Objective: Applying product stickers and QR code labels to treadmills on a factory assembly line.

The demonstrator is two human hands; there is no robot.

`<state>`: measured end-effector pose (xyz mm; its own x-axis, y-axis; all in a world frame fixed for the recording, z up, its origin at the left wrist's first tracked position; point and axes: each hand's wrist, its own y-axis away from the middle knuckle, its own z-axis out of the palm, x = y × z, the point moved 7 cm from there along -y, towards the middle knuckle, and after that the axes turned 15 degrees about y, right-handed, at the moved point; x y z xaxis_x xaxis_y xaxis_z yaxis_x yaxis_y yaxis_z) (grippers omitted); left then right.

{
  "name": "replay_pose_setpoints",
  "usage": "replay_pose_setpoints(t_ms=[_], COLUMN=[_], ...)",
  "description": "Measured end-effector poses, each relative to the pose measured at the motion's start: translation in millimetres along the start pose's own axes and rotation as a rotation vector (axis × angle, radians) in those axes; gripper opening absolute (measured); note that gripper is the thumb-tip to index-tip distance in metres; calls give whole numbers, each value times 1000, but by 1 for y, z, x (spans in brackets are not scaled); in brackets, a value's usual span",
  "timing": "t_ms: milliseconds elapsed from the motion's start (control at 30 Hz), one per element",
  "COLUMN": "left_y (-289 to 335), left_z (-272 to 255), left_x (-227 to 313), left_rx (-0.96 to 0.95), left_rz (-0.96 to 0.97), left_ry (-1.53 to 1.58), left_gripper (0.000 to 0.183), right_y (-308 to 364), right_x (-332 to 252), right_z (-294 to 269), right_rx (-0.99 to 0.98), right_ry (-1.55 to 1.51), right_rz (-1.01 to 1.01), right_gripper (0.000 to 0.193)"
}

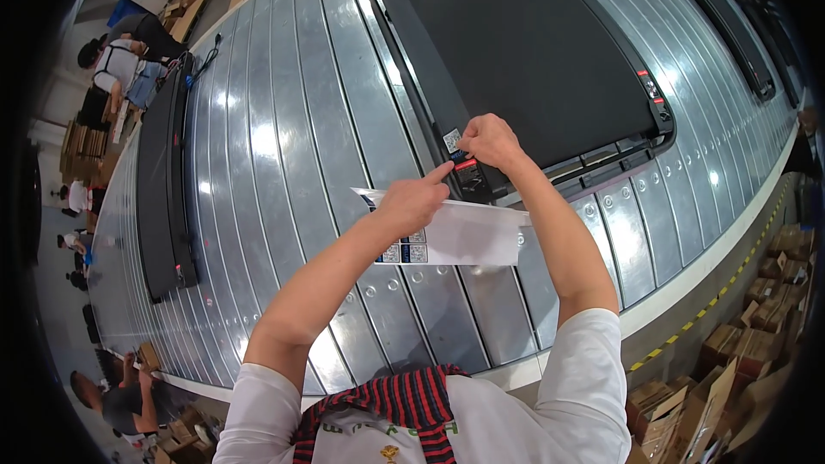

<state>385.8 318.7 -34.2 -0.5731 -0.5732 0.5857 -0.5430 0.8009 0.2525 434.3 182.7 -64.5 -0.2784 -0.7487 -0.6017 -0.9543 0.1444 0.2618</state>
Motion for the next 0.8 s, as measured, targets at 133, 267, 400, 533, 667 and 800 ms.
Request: replay_pose_setpoints(t_ms=[133,267,400,533,667,800], left_y=[-5,-6,-6,-6,-6,-7], left_z=[2,3,2,-2,-1,1], left_x=[-1,-4,-3,2,1,2], left_rx=[-1,-15,-2,-33,-34,-24], left_rz=[6,20,57,56,71,91], left_ry=[-7,-11,-34,-63,-112,-123], left_gripper=[11,10,10,10,10,8], right_y=[0,4,3,3,5,5], right_x=[0,-8,-5,-4,-2,0], right_z=[-3,-6,-4,-5,-4,-3], right_rx=[45,50,66,86,104,96], right_ry=[64,99,123,135,96,84], right_rz=[-22,-23,-27,-29,-37,-30], right_gripper=[16,15,15,15,16,16])
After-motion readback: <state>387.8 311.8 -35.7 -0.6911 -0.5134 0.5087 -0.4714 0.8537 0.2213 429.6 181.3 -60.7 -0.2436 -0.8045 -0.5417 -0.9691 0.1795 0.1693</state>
